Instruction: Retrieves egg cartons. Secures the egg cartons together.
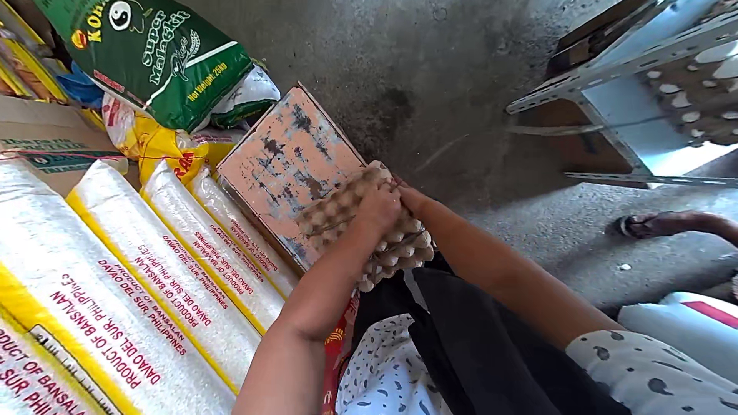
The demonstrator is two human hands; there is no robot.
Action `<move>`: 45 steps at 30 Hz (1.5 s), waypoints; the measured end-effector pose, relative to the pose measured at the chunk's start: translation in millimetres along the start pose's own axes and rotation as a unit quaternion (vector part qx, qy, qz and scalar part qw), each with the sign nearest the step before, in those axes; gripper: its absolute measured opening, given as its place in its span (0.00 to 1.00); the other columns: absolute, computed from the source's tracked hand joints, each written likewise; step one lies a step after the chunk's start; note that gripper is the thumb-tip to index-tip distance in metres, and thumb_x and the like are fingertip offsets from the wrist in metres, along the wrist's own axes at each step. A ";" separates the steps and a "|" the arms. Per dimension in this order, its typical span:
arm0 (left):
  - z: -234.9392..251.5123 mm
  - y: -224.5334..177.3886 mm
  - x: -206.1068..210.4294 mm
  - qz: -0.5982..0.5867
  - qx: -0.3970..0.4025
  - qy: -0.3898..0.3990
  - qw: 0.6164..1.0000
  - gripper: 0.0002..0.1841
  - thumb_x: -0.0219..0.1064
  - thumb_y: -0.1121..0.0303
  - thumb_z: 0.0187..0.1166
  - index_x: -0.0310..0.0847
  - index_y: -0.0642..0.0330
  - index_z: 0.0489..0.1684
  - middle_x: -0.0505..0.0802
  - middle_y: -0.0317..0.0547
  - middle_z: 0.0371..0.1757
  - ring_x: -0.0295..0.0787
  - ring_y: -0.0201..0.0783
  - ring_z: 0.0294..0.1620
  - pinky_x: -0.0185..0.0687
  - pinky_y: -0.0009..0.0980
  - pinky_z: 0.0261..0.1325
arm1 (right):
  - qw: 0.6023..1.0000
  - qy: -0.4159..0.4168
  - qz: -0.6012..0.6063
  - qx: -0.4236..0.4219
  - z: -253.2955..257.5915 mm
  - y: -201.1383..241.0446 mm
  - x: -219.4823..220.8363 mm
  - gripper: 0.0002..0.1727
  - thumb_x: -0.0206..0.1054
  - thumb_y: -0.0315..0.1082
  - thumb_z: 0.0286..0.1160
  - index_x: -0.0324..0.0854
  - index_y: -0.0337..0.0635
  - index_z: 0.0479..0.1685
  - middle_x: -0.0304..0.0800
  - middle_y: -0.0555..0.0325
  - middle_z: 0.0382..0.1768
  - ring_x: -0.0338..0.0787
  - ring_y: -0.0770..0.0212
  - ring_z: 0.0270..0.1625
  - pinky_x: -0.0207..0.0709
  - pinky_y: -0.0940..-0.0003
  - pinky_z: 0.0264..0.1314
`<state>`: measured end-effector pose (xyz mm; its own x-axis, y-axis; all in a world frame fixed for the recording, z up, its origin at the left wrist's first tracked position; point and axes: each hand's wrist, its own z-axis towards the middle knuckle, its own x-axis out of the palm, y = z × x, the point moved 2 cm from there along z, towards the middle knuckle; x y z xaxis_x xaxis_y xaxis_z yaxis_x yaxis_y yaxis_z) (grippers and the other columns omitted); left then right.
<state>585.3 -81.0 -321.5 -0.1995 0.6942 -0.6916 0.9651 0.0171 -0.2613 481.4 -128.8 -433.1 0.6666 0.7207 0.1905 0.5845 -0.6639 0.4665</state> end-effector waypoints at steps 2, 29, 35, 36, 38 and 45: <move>-5.9 -4.4 3.7 -0.020 -0.025 -0.043 0.999 0.14 0.54 0.78 0.85 0.86 0.68 0.57 0.87 0.52 0.72 0.79 0.53 0.78 0.76 0.52 0.74 | 0.999 -0.015 0.011 0.030 -0.7 0.4 -2.1 0.40 0.52 0.56 0.91 0.34 0.67 0.98 0.68 0.42 0.85 0.79 0.43 0.78 0.76 0.39 0.73; -59.1 220.6 38.2 -0.203 -0.173 -0.057 0.962 0.15 0.63 0.60 0.88 0.91 0.63 0.44 0.92 0.59 0.54 0.89 0.60 0.62 0.82 0.63 0.65 | 0.946 -0.193 -0.246 -0.086 0.1 0.3 -14.1 0.56 0.78 0.55 0.64 0.52 0.47 0.94 0.63 0.39 0.88 0.68 0.36 0.86 0.65 0.30 0.82; -8.4 221.3 46.9 -0.165 -0.152 -0.024 0.974 0.13 0.67 0.57 0.84 0.94 0.56 0.45 0.93 0.52 0.57 0.89 0.59 0.62 0.82 0.65 0.63 | 0.789 0.030 -0.564 -0.244 12.5 127.3 62.7 0.25 0.64 0.50 0.82 0.86 0.48 0.71 0.80 0.48 0.78 0.73 0.43 0.84 0.61 0.36 0.86; -3.2 219.2 43.6 -0.172 -0.147 -0.031 0.974 0.13 0.68 0.58 0.84 0.93 0.58 0.44 0.92 0.54 0.57 0.89 0.60 0.62 0.81 0.66 0.62 | 0.758 0.134 -0.627 -0.116 27.6 151.2 87.6 0.27 0.57 0.55 0.90 0.81 0.49 0.77 0.76 0.50 0.82 0.69 0.45 0.87 0.58 0.37 0.88; 4.7 216.4 36.6 -0.165 -0.141 -0.059 0.974 0.11 0.66 0.62 0.85 0.92 0.59 0.43 0.92 0.53 0.54 0.89 0.59 0.59 0.82 0.63 0.62 | 0.732 0.219 -0.639 -0.095 80.5 136.4 111.9 0.33 0.55 0.62 0.87 0.88 0.41 0.63 0.89 0.40 0.64 0.85 0.38 0.71 0.71 0.28 0.74; -43.5 179.0 46.7 -0.257 -0.260 -0.198 0.909 0.11 0.64 0.68 0.85 0.91 0.58 0.54 0.84 0.52 0.77 0.89 0.59 0.64 0.85 0.60 0.64 | 0.673 0.359 -0.646 -0.015 114.1 130.7 132.7 0.34 0.46 0.52 0.96 0.82 0.26 0.63 0.85 0.27 0.63 0.83 0.33 0.71 0.67 0.32 0.76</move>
<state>756.1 -14.2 -371.2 -0.5936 0.1864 -0.7829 0.6559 0.6757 -0.3364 699.1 -142.7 -445.4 -0.7919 0.6101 -0.0277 0.4446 0.6070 0.6587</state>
